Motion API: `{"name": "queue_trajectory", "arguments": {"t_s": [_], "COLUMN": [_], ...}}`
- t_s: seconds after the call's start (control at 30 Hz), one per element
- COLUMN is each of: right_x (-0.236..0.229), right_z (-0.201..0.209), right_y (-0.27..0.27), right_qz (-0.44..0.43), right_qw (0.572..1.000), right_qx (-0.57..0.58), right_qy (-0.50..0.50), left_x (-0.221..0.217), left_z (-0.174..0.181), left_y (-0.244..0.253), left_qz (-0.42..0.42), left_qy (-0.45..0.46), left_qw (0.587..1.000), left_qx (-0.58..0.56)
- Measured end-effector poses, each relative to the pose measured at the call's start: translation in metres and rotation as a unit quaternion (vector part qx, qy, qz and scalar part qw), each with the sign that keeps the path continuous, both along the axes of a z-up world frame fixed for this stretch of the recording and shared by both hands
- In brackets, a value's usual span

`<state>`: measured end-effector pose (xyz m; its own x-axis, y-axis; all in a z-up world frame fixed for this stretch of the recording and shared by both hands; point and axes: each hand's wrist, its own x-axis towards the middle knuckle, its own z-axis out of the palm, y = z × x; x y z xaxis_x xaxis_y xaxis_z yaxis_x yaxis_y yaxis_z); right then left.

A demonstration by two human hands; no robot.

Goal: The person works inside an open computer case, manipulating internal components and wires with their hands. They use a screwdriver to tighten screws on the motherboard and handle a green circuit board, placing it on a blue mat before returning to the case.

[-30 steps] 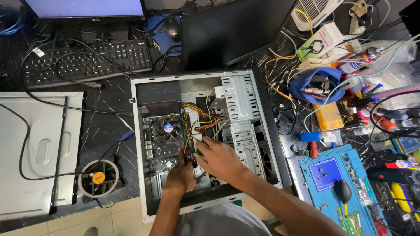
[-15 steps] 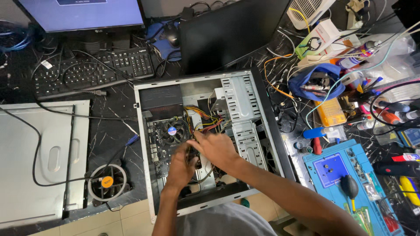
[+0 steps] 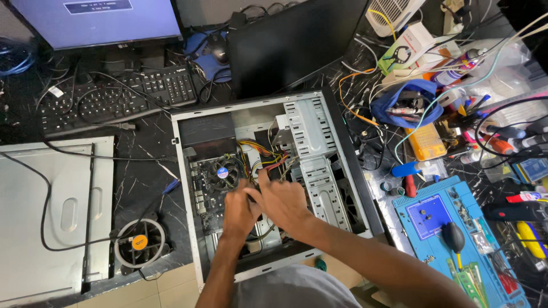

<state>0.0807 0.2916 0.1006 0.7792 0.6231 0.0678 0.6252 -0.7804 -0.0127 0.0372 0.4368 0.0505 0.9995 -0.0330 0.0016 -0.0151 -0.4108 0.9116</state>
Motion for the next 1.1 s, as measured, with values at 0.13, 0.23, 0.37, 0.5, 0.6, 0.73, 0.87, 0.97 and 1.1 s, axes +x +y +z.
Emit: {"name": "queue_trajectory", "arguments": {"t_s": [0.13,0.23,0.37,0.5,0.6,0.73,0.87,0.97,1.1], "right_x": [0.004,0.02,0.025,0.019,0.009,0.021,0.039,0.03,0.023], "right_z": [-0.005,0.012,0.049,0.036,0.004,0.062,0.045,0.009,-0.029], "right_y": [0.003,-0.002,-0.013,-0.002,0.003,0.003,-0.024,-0.014,0.005], "right_qz": [0.002,0.105,0.14,0.104,0.064,0.046,0.121,0.071,0.01], "right_qw": [1.0,0.985,0.969,0.985,0.995,0.981,0.927,0.98,0.999], "right_qx": [0.007,0.079,0.056,0.019,-0.062,0.047,0.035,0.024,0.04], "right_qy": [-0.015,0.112,0.194,0.135,0.04,0.181,0.354,0.185,0.028], "left_x": [0.005,0.007,0.001,0.008,0.01,0.003,0.003,0.02,0.019], "left_z": [-0.025,0.009,-0.011,-0.043,-0.008,0.033,0.031,-0.025,-0.008], "left_y": [-0.008,0.007,0.006,0.008,-0.009,-0.012,0.002,-0.001,-0.014], "left_qz": [0.085,0.005,-0.106,0.037,0.087,0.008,-0.084,0.038,0.09], "left_qy": [0.008,-0.003,0.029,0.005,-0.062,0.062,0.15,0.067,0.062], "left_qw": [0.993,0.996,0.933,0.996,0.993,0.996,0.959,0.997,0.994], "left_qx": [0.08,-0.091,-0.344,-0.076,0.057,-0.069,-0.226,-0.028,0.007]}}
